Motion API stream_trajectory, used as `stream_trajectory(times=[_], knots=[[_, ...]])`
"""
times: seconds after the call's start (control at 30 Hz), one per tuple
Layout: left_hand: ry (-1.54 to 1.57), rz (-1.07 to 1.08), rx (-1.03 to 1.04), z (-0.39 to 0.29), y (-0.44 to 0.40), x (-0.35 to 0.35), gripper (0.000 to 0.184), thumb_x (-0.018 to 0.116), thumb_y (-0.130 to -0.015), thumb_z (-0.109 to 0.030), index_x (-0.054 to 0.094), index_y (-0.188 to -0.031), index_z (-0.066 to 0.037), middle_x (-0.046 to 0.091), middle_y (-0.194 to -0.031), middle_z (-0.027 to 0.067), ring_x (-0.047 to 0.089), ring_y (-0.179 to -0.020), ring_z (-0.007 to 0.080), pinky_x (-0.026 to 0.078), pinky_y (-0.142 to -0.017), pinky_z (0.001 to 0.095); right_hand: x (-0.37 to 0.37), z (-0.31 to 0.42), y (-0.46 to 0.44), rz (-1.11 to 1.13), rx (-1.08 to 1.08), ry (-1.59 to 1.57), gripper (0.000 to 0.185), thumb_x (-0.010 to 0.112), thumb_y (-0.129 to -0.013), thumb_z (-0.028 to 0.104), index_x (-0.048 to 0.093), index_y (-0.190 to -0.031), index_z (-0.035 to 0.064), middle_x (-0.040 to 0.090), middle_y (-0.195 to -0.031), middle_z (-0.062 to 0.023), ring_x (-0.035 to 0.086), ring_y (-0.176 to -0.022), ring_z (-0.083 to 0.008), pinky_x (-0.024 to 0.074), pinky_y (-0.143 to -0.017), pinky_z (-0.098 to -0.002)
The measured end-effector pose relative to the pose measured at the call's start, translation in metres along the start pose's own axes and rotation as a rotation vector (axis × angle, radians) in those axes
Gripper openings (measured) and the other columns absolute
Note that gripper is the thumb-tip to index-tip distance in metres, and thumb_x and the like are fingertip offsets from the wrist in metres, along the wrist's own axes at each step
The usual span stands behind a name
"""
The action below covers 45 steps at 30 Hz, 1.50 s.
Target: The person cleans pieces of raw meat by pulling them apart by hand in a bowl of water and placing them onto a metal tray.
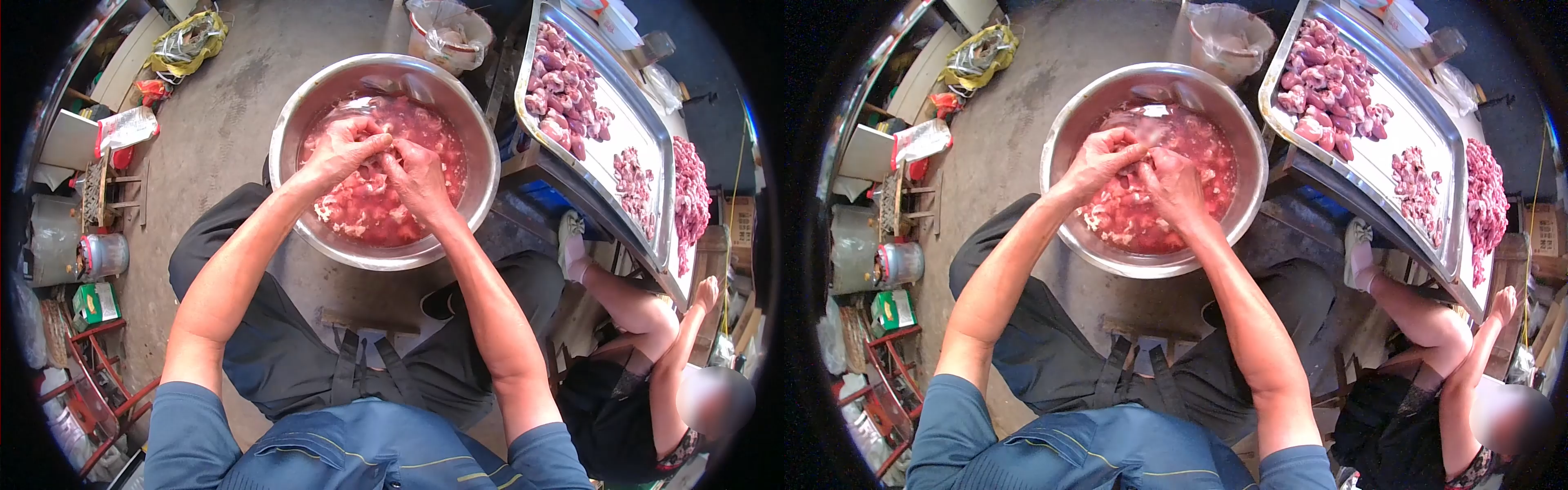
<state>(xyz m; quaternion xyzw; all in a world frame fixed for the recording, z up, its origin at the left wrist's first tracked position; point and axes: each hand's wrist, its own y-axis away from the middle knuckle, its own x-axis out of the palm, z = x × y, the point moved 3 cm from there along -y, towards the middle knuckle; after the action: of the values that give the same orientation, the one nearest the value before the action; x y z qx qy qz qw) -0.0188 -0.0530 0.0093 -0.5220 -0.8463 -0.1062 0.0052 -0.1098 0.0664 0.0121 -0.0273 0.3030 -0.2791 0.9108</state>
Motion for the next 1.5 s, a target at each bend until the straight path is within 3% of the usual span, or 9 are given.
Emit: stream_trajectory(times=[0.27,0.57,0.67,0.87,0.97,1.1,1.23,1.33,1.5], knots=[[-0.085,0.039,-0.104,-0.007,0.006,0.005,0.019,0.063,-0.092,-0.028,0.064,-0.095,-0.009,0.058,-0.075,-0.0062,0.051,-0.062,-0.0001,0.042,-0.05,0.0153,-0.002,0.008,0.006,-0.004,-0.063,0.168,0.016,0.054,-0.088,0.013,0.055,-0.082,-0.0016,0.061,-0.077,-0.0212,0.062,-0.076,-0.0388,0.047,-0.065,-0.0461],[0.208,0.106,-0.194,0.004,0.003,0.002,0.008,0.065,-0.09,-0.017,0.06,-0.092,-0.01,0.057,-0.076,-0.006,0.049,-0.058,-0.0002,0.042,-0.05,0.0141,0.0,0.007,0.007,-0.006,-0.02,0.166,0.023,0.055,-0.087,0.02,0.054,-0.076,-0.0003,0.059,-0.073,-0.0227,0.06,-0.071,-0.0409,0.0459,-0.062,-0.0475],[0.284,0.124,-0.214,-0.001,0.007,0.005,0.008,0.065,-0.089,-0.014,0.059,-0.092,-0.009,0.059,-0.078,-0.0047,0.052,-0.061,0.0007,0.043,-0.051,0.0146,0.001,0.007,0.008,-0.033,0.006,0.127,0.026,0.055,-0.087,0.023,0.054,-0.075,0.0,0.058,-0.069,-0.0202,0.06,-0.064,-0.036,0.0459,-0.059,-0.0444],[0.114,0.182,-0.007,-0.01,0.008,0.004,0.009,0.066,-0.088,-0.012,0.059,-0.093,-0.007,0.058,-0.084,-0.0042,0.054,-0.075,0.0023,0.047,-0.066,0.0173,0.001,0.003,0.016,-0.05,0.216,-0.397,0.035,0.053,-0.091,0.031,0.056,-0.074,0.0003,0.054,-0.059,-0.0093,0.057,-0.055,-0.0197,0.046,-0.053,-0.0353],[-0.05,0.176,0.069,-0.004,0.004,-0.003,0.01,0.066,-0.088,-0.012,0.059,-0.093,-0.007,0.058,-0.087,-0.0044,0.053,-0.079,0.0023,0.046,-0.073,0.0184,0.001,0.004,0.016,-0.042,0.412,-0.951,0.029,0.048,-0.095,0.026,0.055,-0.077,0.0046,0.051,-0.06,-0.0019,0.049,-0.047,-0.0106,0.0418,-0.042,-0.0237],[0.009,0.023,0.074,0.016,0.0,-0.014,0.009,0.064,-0.089,-0.009,0.061,-0.097,-0.006,0.061,-0.088,-0.0026,0.055,-0.079,0.0035,0.046,-0.072,0.0195,-0.034,0.018,0.0,-0.106,0.32,-1.023,0.028,0.049,-0.095,0.025,0.056,-0.08,0.0024,0.054,-0.063,-0.0028,0.051,-0.049,-0.0099,0.0426,-0.042,-0.0244],[0.292,0.021,-0.118,0.01,-0.001,-0.003,0.01,0.062,-0.09,-0.007,0.063,-0.099,-0.004,0.063,-0.088,0.0003,0.056,-0.074,0.0056,0.046,-0.068,0.0192,-0.031,0.009,0.0,-0.154,0.42,-0.662,0.023,0.051,-0.094,0.021,0.061,-0.094,-0.0001,0.059,-0.068,-0.0021,0.054,-0.056,-0.0084,0.043,-0.049,-0.0234],[0.408,0.031,-0.148,0.013,-0.003,-0.002,0.009,0.062,-0.089,-0.008,0.063,-0.097,-0.004,0.062,-0.084,0.0016,0.054,-0.068,0.0052,0.044,-0.06,0.0178,-0.025,0.005,0.002,-0.104,0.261,-0.351,0.02,0.055,-0.091,0.016,0.063,-0.095,-0.0025,0.062,-0.071,-0.0049,0.056,-0.064,-0.0095,0.0454,-0.061,-0.0281],[0.404,0.037,-0.162,0.02,-0.008,-0.011,0.005,0.065,-0.089,-0.011,0.061,-0.089,-0.007,0.058,-0.073,-0.0017,0.048,-0.056,0.0024,0.034,-0.047,0.0157,-0.046,0.034,0.009,-0.141,0.126,-0.329,0.015,0.059,-0.087,0.01,0.064,-0.095,-0.0022,0.063,-0.074,-0.0079,0.057,-0.067,-0.0097,0.0464,-0.063,-0.0273]])
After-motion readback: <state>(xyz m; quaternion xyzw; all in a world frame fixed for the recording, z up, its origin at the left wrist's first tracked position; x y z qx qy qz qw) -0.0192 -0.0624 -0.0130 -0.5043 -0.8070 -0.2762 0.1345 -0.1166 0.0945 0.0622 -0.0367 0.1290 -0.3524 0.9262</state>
